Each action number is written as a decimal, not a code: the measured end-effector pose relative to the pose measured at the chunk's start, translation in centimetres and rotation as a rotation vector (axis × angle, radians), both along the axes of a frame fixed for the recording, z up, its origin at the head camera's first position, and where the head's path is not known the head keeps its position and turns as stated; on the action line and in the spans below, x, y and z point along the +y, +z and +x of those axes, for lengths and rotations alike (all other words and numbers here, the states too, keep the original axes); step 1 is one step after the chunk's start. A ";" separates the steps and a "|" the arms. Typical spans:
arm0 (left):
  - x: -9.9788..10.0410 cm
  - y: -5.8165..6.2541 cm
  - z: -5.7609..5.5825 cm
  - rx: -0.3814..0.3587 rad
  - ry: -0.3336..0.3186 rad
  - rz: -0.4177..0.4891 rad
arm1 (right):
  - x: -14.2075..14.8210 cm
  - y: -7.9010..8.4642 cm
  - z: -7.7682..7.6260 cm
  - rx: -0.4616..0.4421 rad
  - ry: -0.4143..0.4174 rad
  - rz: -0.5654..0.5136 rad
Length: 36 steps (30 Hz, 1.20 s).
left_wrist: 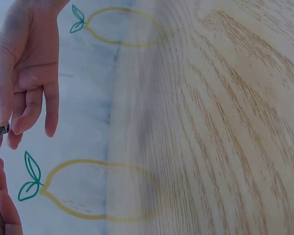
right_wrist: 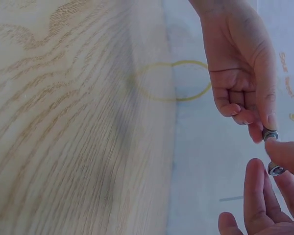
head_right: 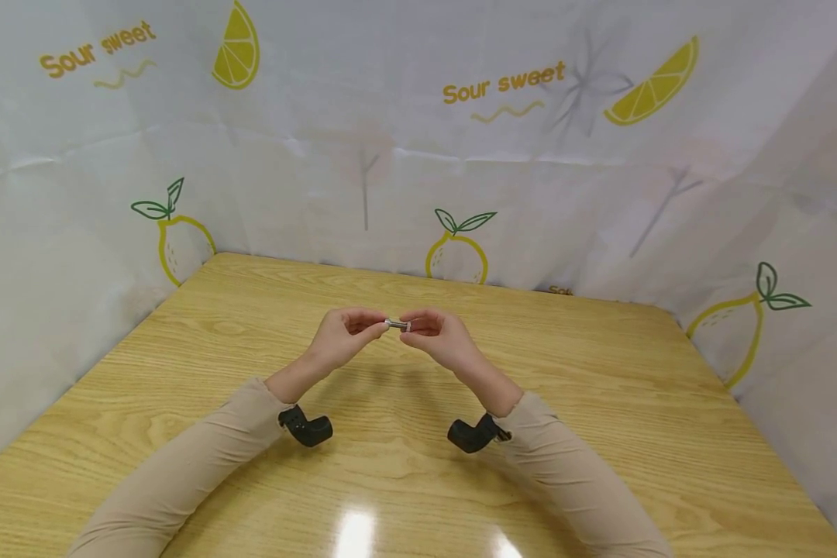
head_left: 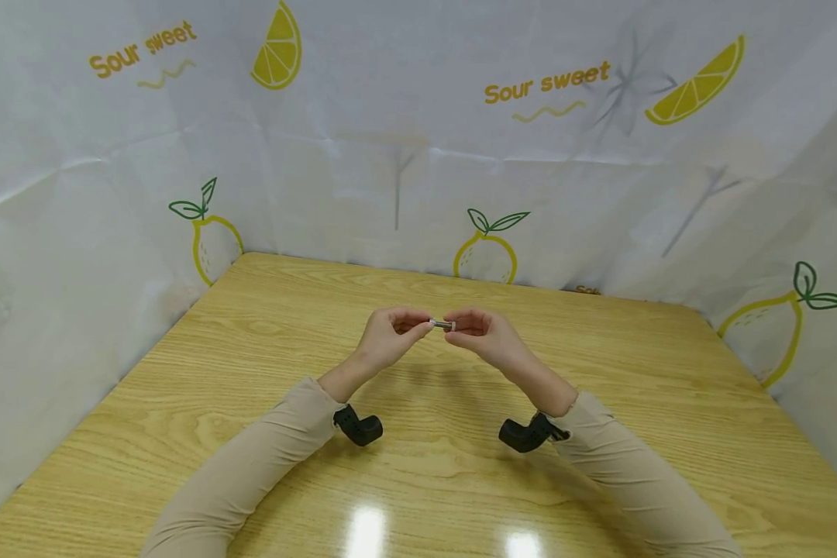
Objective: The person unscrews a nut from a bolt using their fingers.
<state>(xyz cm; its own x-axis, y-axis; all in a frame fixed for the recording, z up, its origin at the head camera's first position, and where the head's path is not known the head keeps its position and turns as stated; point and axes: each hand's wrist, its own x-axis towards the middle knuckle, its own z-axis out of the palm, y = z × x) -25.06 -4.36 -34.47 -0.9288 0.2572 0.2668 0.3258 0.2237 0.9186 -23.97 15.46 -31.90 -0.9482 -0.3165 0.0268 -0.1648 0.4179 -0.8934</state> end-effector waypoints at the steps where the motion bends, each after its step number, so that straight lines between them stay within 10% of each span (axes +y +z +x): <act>1: 0.0 0.0 0.0 -0.004 -0.001 0.000 | 0.0 0.0 0.0 0.000 0.009 -0.001; 36: 0.0 0.0 -0.1 -0.014 0.005 -0.001 | 0.0 0.3 0.0 -0.098 0.048 -0.015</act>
<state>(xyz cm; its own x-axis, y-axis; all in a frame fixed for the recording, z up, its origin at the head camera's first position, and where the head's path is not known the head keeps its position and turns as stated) -25.14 -4.38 -34.50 -0.9337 0.2532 0.2533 0.3117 0.2264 0.9228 -23.99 15.43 -31.58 -0.9302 -0.3621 -0.0602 -0.0961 0.3983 -0.9122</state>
